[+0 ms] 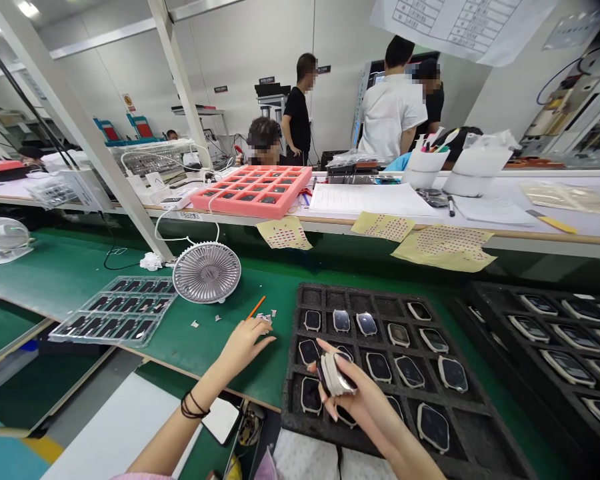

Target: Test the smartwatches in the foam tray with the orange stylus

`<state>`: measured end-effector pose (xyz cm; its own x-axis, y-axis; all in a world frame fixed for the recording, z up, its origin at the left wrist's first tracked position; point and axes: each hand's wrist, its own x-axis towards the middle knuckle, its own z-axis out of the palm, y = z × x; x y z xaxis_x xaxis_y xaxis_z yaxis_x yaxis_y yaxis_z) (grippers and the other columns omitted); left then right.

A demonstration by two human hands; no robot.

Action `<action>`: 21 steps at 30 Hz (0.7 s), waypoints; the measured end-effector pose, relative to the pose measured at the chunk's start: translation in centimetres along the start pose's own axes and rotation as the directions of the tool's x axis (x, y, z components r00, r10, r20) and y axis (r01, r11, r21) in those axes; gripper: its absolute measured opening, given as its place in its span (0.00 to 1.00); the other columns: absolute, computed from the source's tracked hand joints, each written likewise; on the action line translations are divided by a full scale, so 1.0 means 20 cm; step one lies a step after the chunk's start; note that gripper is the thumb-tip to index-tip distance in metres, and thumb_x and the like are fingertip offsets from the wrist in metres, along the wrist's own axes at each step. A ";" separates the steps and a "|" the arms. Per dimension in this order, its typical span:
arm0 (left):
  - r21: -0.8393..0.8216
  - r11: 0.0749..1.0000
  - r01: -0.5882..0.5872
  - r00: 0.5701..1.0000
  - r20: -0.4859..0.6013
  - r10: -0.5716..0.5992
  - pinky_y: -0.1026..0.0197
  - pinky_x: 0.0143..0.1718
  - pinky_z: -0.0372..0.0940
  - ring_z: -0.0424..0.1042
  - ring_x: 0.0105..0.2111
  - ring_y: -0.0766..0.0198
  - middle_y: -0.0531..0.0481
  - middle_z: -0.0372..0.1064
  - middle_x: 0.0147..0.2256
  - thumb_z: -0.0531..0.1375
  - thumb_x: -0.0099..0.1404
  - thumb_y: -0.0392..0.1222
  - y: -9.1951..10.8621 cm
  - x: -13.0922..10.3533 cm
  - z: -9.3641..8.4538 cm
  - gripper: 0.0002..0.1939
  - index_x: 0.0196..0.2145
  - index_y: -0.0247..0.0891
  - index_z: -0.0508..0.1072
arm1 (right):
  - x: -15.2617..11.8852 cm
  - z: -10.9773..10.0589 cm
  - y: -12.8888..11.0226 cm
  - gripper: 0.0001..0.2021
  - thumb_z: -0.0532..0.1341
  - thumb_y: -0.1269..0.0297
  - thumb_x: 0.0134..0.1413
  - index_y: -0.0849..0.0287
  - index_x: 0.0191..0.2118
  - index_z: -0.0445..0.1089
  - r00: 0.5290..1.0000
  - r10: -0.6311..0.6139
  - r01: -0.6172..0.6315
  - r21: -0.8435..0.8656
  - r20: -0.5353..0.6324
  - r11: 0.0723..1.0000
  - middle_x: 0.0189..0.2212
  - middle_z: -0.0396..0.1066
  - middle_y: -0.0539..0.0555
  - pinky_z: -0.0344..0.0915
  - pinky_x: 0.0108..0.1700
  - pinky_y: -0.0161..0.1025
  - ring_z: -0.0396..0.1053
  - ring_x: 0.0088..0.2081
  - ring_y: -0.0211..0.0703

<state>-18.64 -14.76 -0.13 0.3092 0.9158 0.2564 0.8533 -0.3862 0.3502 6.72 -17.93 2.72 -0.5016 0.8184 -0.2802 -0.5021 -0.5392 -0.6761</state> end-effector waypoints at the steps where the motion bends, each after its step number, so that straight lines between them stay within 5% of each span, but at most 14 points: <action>1: 0.128 0.992 0.002 1.000 -0.020 0.000 0.57 0.39 0.62 0.70 0.40 0.57 0.45 0.72 0.40 0.53 0.68 0.42 -0.05 -0.01 0.02 0.08 0.39 0.37 0.70 | 0.00 0.00 -0.02 0.30 0.64 0.54 0.51 0.57 0.59 0.61 1.000 0.003 -0.003 0.018 -0.004 1.000 0.34 0.72 0.56 0.62 0.20 0.35 0.68 0.24 0.41; 5: 0.399 0.916 -0.032 0.998 -0.039 0.052 0.58 0.36 0.61 0.71 0.38 0.58 0.43 0.73 0.40 0.50 0.70 0.37 -0.17 -0.04 0.12 0.11 0.42 0.36 0.72 | 0.00 -0.02 -0.07 0.26 0.63 0.54 0.51 0.60 0.55 0.66 0.999 0.048 -0.049 0.086 0.006 0.995 0.32 0.73 0.58 0.60 0.20 0.34 0.67 0.24 0.41; 9: 0.433 0.897 -0.089 0.994 -0.020 0.109 0.57 0.36 0.60 0.72 0.36 0.57 0.43 0.74 0.37 0.50 0.69 0.32 -0.17 -0.04 0.13 0.12 0.40 0.35 0.74 | 0.01 -0.02 -0.06 0.24 0.63 0.53 0.50 0.62 0.51 0.69 0.995 0.089 -0.094 0.119 0.044 0.988 0.31 0.73 0.58 0.57 0.18 0.34 0.67 0.23 0.41; 14: 0.134 0.955 -0.264 0.954 -0.112 0.279 0.60 0.37 0.60 0.72 0.36 0.63 0.47 0.75 0.38 0.50 0.71 0.39 0.05 -0.03 -0.04 0.13 0.42 0.41 0.75 | 0.02 -0.01 -0.05 0.23 0.61 0.54 0.53 0.63 0.51 0.68 0.991 0.117 -0.126 0.129 0.069 0.984 0.31 0.73 0.59 0.57 0.18 0.33 0.68 0.23 0.41; 17: -0.114 0.873 -0.473 0.879 -0.119 0.461 0.60 0.38 0.60 0.72 0.34 0.65 0.49 0.76 0.37 0.54 0.69 0.40 0.23 -0.02 -0.14 0.10 0.42 0.43 0.75 | 0.03 0.00 -0.03 0.23 0.61 0.54 0.52 0.63 0.51 0.68 0.983 0.152 -0.165 0.139 0.102 0.976 0.29 0.72 0.56 0.57 0.18 0.33 0.68 0.22 0.41; 21: -0.249 0.779 -0.576 0.817 -0.170 0.550 0.60 0.37 0.59 0.71 0.34 0.65 0.48 0.76 0.37 0.54 0.69 0.38 0.38 0.01 -0.19 0.10 0.43 0.41 0.74 | 0.03 0.01 -0.02 0.24 0.61 0.54 0.53 0.62 0.52 0.67 0.973 0.183 -0.201 0.127 0.140 0.971 0.26 0.71 0.54 0.58 0.17 0.33 0.69 0.22 0.42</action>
<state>-13.58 -17.91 6.05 0.6508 0.5173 0.5558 0.3819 -0.8557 0.3492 6.44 -17.30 3.03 -0.6786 0.6701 -0.3008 -0.4764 -0.7132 -0.5141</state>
